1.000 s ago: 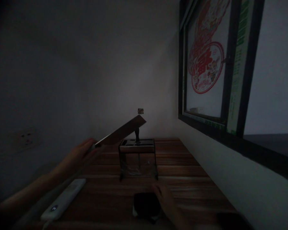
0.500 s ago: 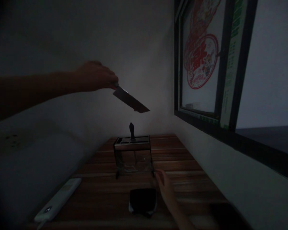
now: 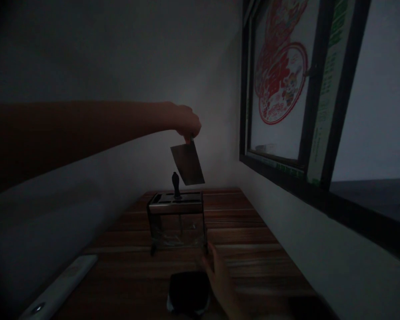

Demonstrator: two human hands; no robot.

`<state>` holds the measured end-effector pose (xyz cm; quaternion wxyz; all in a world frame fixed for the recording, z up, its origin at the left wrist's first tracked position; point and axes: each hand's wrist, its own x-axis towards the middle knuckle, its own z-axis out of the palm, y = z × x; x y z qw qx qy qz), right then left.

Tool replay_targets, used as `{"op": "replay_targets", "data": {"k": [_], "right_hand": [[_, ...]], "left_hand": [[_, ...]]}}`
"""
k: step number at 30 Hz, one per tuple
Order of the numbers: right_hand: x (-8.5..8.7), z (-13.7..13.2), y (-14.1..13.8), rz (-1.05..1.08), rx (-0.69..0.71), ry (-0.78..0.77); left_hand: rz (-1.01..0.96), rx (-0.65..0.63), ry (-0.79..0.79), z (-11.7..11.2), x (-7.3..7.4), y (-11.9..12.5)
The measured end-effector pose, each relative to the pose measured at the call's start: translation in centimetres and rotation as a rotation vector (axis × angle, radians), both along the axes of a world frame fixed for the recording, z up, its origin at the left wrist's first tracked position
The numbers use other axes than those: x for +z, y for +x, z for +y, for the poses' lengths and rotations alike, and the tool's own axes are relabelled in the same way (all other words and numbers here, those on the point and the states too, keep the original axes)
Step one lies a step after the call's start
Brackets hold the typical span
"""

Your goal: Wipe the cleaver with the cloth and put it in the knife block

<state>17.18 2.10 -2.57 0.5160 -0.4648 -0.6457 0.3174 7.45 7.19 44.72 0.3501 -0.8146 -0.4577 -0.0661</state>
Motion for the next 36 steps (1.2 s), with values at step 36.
{"op": "replay_targets", "data": {"k": [36], "right_hand": [[0.4, -0.3, 0.2, -0.042, -0.017, -0.033]], "left_hand": [[0.283, 0.394, -0.324, 1.3, -2.4, 0.2]]}}
